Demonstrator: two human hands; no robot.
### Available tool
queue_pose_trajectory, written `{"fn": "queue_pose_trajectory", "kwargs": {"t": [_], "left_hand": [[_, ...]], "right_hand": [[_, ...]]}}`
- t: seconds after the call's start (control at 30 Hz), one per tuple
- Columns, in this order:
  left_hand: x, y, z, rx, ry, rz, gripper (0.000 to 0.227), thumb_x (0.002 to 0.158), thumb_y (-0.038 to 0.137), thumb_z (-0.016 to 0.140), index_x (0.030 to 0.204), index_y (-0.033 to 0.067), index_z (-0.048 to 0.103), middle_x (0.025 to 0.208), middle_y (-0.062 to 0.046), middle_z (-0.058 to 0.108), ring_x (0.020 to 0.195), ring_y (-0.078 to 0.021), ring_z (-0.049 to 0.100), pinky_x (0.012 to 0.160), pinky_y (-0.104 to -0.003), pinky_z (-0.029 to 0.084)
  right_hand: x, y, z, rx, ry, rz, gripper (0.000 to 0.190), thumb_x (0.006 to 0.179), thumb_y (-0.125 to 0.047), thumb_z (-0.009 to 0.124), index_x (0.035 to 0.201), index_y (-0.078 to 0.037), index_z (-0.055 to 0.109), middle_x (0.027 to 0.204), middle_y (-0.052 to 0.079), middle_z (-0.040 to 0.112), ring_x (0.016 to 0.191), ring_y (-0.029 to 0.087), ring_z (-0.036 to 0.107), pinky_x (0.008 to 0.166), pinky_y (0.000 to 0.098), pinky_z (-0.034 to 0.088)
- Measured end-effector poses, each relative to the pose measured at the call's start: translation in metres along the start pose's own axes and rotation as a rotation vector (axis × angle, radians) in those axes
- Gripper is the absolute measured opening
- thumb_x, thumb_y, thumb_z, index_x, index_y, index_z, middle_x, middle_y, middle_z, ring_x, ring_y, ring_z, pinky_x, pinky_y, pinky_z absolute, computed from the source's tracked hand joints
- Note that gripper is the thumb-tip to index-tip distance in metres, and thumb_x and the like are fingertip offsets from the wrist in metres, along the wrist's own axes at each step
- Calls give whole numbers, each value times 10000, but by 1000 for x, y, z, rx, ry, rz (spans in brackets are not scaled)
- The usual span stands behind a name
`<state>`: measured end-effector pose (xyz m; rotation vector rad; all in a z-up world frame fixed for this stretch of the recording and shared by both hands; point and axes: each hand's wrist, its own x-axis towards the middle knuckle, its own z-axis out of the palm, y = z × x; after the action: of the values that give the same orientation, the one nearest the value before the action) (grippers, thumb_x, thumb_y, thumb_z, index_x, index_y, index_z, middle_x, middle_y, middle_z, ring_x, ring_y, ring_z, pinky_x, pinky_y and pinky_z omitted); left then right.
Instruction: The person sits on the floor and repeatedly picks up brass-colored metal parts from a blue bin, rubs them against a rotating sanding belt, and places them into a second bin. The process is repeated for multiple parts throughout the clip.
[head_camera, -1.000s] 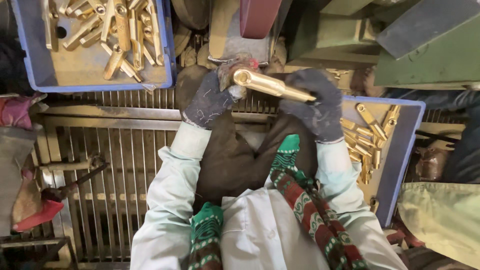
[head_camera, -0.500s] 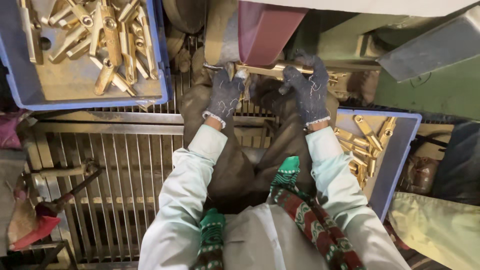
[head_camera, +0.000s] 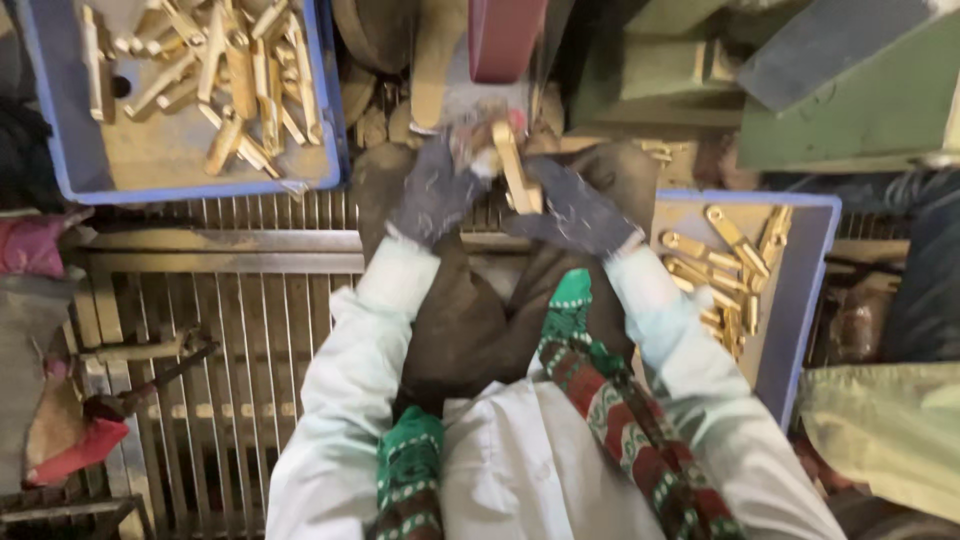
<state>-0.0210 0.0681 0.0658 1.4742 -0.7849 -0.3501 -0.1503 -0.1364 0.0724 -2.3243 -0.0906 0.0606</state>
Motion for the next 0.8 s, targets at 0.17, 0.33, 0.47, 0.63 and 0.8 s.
{"fn": "queue_pose_trajectory", "kwargs": {"t": [0.17, 0.33, 0.47, 0.63, 0.8], "left_hand": [[30, -40, 3, -44, 49, -173, 338, 1047, 179, 631, 1347, 25, 650, 1236, -67, 721, 1149, -161, 683, 1005, -315, 542], [23, -55, 14, -345, 192, -310, 305, 1035, 241, 651, 1209, -6, 691, 1100, -77, 738, 985, -154, 663, 876, -309, 552], [6, -82, 27, -282, 232, -477, 299, 1052, 255, 623, 1171, -5, 713, 1043, -101, 734, 920, -182, 653, 811, -336, 537], [-17, -143, 37, 546, 174, -206, 233, 1031, 143, 641, 1203, -7, 686, 1104, -217, 668, 1019, -358, 629, 879, -454, 522], [-17, -176, 42, 1055, -75, -57, 361, 870, 37, 614, 1227, 18, 669, 1120, -233, 650, 1062, -418, 628, 915, -463, 532]], "right_hand": [[36, 15, 21, 331, -110, 86, 646, 849, -250, 860, 1370, -26, 550, 1192, 127, 696, 1083, 246, 664, 960, 388, 535], [41, -4, 27, 842, -249, 398, 495, 870, -186, 805, 1265, -20, 558, 1057, 75, 689, 940, 157, 682, 811, 322, 595], [38, -19, 20, 976, -284, 473, 419, 842, -153, 793, 1189, -31, 592, 957, 58, 718, 829, 130, 706, 739, 306, 614], [50, -22, 21, 1045, -243, 491, 341, 865, -134, 819, 1129, 8, 657, 983, 82, 715, 877, 146, 697, 774, 310, 601], [69, -9, 14, 1378, -202, 783, 327, 882, -242, 744, 1085, 1, 659, 890, 125, 742, 669, 214, 703, 524, 364, 555]]}}
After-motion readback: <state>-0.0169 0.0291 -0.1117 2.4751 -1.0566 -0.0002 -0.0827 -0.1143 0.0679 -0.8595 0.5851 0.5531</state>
